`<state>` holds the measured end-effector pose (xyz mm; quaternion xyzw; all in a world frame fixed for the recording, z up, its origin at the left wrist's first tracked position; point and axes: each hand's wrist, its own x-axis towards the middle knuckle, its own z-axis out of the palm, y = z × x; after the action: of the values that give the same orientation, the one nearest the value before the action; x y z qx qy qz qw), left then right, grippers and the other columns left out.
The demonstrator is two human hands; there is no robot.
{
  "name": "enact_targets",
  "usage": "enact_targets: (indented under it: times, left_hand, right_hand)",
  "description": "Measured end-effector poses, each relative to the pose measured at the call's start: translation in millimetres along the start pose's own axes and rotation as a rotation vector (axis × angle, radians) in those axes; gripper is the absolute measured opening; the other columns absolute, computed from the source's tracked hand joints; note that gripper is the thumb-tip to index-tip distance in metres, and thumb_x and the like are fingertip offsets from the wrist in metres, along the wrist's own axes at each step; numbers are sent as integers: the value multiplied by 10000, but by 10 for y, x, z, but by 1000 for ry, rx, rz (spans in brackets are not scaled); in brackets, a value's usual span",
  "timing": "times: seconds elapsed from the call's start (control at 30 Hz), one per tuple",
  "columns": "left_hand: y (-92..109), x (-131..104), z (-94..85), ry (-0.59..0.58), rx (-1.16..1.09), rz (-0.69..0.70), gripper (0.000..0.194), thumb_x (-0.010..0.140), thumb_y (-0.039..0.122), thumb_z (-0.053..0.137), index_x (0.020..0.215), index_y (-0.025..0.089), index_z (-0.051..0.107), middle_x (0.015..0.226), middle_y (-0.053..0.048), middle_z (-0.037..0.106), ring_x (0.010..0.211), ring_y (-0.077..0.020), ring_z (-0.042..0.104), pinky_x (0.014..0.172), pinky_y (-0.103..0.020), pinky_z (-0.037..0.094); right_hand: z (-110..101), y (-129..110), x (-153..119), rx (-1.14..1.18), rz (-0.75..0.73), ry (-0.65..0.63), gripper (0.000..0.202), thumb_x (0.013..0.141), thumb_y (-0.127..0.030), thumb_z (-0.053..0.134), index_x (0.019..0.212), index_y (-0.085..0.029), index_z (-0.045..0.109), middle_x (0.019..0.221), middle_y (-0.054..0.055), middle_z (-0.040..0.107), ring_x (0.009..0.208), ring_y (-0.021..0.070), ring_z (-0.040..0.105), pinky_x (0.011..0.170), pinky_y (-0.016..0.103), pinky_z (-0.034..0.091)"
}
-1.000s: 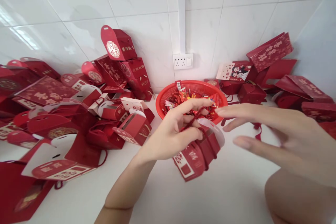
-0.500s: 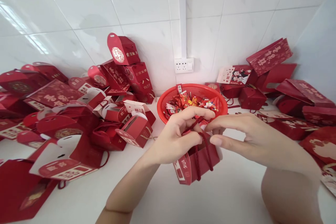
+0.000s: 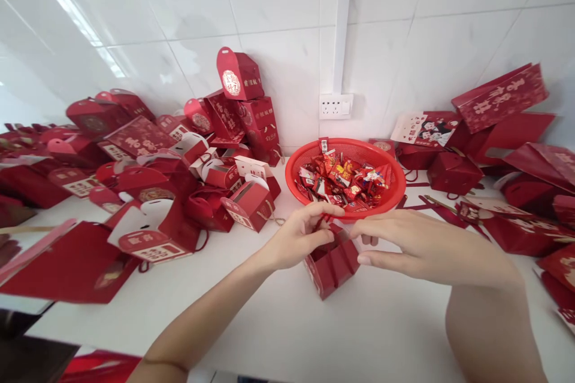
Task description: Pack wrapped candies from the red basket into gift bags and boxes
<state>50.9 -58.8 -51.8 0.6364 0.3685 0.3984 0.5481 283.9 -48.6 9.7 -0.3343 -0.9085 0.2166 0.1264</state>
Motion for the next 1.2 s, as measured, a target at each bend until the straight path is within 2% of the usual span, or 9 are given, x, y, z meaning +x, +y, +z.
enact_targets:
  times: [0.2,0.33,0.43,0.57,0.7,0.83,0.97,1.07,1.2]
  left_hand:
    - [35,-115,46,-6,-178,-23,387,799,178,700,1174,162,607,899,-43,663,899,-180,627,802,-310,483]
    - [62,-165,79,61,-179,-25,430,757,115,661,1179,162,596,844,-18,652,816,-146,601,761,-280,459]
    - [49,-208,111,90,-212,-6,450,741,103,639,1184,168,590,897,-27,662,842,-150,617,782,-284,464]
    - [3,-272,111,17,-257,13,466,763,124,628,1219,183,553,1035,-71,697,1004,-210,673,888,-345,505]
    - [-23,-341,10,57,-2,31,530,718,103,700,1230,193,594,1228,-101,661,1115,-239,636,970,-388,513]
    - [-22,-389,-115,58,216,28,660,705,119,726,1338,226,570,1323,-103,617,982,-200,651,866,-365,554]
    - [-48,-388,-150,16,357,-12,647,761,157,705,1385,241,559,1282,-88,638,914,-181,669,785,-326,562]
    - [-92,-360,-118,-4,359,-20,610,818,207,698,1408,263,556,1212,-66,683,857,-171,681,779,-319,562]
    - [-145,-324,-67,51,375,4,626,826,313,760,1418,273,563,1318,-101,648,878,-181,663,794,-325,567]
  right_hand:
    - [59,-77,114,-14,-23,-183,235,953,-299,584,739,-209,623,734,7,646,645,170,569,592,284,349]
    - [242,-121,224,-9,-3,-215,211,916,-254,624,713,-201,608,690,0,624,604,152,531,569,279,301]
    - [456,-121,253,214,71,-95,177,891,-246,618,721,-202,592,701,1,633,608,148,528,568,276,333]
    - [707,-61,195,573,190,107,192,821,-299,652,695,-208,540,651,-18,565,604,146,499,580,280,387]
    - [800,30,70,852,237,285,308,793,-461,736,727,-205,579,744,14,625,715,178,571,704,327,482]
    - [849,90,-39,1088,290,408,374,761,-486,799,724,-203,557,916,73,719,733,186,633,781,367,520]
    - [953,113,-78,1099,326,558,433,717,-469,842,694,-199,504,1001,77,703,589,123,559,670,347,515]
    - [1034,131,-59,959,346,666,437,721,-479,839,715,-206,499,936,52,660,611,120,524,610,307,483]
    - [1111,158,11,840,364,756,429,744,-509,814,834,-223,506,1005,61,653,643,133,531,607,305,500]
